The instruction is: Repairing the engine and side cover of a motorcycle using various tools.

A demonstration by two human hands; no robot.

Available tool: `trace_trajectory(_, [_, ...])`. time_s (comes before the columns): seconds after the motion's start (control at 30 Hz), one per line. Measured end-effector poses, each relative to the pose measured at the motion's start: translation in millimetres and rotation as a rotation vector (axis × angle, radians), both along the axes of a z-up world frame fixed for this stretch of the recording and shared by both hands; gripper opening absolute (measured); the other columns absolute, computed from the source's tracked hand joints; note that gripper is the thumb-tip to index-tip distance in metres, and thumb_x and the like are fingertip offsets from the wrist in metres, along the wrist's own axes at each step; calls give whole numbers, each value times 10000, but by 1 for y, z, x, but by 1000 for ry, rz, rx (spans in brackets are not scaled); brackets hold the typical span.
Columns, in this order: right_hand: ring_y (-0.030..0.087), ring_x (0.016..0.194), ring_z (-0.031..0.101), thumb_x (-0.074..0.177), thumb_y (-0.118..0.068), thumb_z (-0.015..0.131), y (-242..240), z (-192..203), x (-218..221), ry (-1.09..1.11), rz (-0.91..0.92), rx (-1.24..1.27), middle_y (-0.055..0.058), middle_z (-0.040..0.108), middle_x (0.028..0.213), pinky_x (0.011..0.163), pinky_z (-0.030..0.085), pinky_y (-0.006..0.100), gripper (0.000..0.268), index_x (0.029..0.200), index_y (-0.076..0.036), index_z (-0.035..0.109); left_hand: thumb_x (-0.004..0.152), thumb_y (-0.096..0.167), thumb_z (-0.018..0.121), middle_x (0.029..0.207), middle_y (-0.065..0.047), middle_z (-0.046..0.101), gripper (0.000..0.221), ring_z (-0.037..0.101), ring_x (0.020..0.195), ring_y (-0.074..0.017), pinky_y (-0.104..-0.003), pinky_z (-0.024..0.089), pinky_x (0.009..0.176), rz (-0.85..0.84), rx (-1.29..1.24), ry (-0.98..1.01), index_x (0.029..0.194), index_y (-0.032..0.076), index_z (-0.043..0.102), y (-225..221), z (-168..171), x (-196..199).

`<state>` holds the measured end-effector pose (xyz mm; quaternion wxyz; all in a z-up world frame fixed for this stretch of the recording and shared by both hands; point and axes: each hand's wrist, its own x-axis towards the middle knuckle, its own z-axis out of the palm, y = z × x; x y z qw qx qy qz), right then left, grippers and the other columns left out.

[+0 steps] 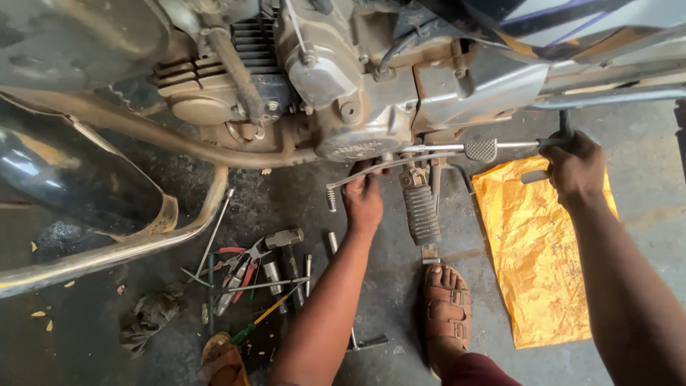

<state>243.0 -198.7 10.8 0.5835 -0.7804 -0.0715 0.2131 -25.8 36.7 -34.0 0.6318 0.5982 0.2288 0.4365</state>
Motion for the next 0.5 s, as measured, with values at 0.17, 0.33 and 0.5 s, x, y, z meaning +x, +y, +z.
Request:
trace_trajectory(0.17, [108, 510, 469, 897, 21, 667, -4, -10, 5, 2, -25, 5, 42, 569, 729, 430, 320, 271, 79, 929, -26, 612, 1085, 150, 629, 1089, -53, 724, 231, 660, 942, -148, -298, 543, 881, -48, -48, -65, 1241, -12, 686, -5, 3, 3])
trace_trajectory(0.33, [99, 516, 478, 888, 29, 672, -2, -4, 3, -9, -37, 12, 37, 581, 741, 433, 329, 269, 82, 926, -22, 621, 1034, 180, 672, 1033, -73, 729, 261, 652, 796, -151, -293, 501, 703, -106, -384, -12, 1222, 3, 704, -14, 27, -13])
trace_trajectory(0.5, [99, 512, 471, 890, 48, 665, -1, -4, 6, -8, -52, 16, 38, 569, 734, 424, 323, 266, 89, 918, -12, 605, 968, 192, 700, 1057, -66, 735, 306, 668, 782, -156, -291, 496, 661, -168, -648, 22, 1230, 35, 697, -15, 52, -19])
